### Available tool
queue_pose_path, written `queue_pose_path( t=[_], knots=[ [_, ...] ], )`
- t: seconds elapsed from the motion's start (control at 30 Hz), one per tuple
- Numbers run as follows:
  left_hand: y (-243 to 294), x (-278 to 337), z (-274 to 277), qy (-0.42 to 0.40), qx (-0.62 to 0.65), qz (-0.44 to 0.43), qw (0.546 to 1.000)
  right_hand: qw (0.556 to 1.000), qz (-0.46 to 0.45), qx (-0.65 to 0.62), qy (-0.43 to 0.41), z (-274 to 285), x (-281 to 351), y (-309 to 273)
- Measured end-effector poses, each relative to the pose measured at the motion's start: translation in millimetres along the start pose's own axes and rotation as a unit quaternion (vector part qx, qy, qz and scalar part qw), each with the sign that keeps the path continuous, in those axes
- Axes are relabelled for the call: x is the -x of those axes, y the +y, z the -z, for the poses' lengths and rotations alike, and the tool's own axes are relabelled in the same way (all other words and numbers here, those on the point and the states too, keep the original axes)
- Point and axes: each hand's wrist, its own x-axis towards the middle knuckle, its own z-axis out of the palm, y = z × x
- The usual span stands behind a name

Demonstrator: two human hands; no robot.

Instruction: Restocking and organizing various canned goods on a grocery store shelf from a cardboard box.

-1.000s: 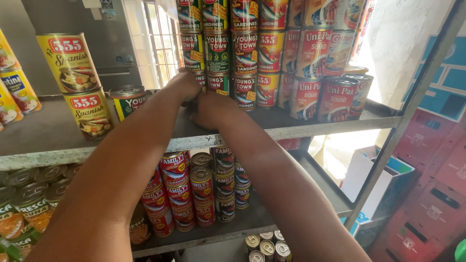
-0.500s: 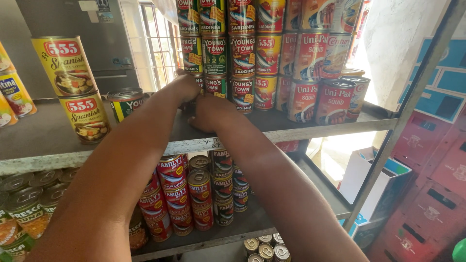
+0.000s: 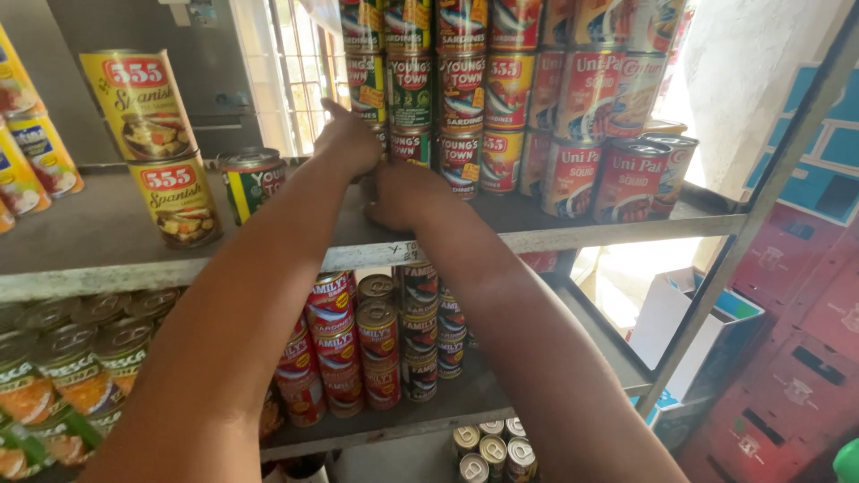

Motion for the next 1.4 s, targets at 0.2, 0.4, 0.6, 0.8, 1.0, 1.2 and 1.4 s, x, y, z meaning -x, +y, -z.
queue_pose_path(
  t=[0.2,0.4,0.6,0.8,1.0,1.2,1.4],
  knots=[
    [-7.3,26.4,12.2,0.055,-0.043,-0.077,0.995,0.998,0.051,-0.006,0.020,1.1,1.2,-1.8],
    [-29.0,82.5,35.6,0.078,0.033,-0.246,0.965,0.990,0.044,-0.017,0.132,13.1,12.8,-13.3],
    [-41.0,158.8,70.5,0.156,0.047,-0.345,0.924,0.910,0.275,-0.006,0.309,29.6,51.2,-31.6],
    [-34.6,243.1,88.1,0.107,0.056,-0.388,0.914,0.873,0.352,0.017,0.337,31.2,105.6,-29.8],
    [-41.5,289.4,42.4,0.105,0.064,-0.494,0.860,0.868,0.376,0.036,0.323,23.1,176.2,-2.4],
    [-27.2,318.6,-15.8,0.048,0.152,-0.481,0.862,0.904,0.258,0.124,0.317,8.2,228.7,32.2],
    [-33.4,325.5,-120.2,-0.002,0.232,-0.448,0.863,0.946,0.112,-0.080,0.293,-43.1,276.6,82.3]
  ],
)
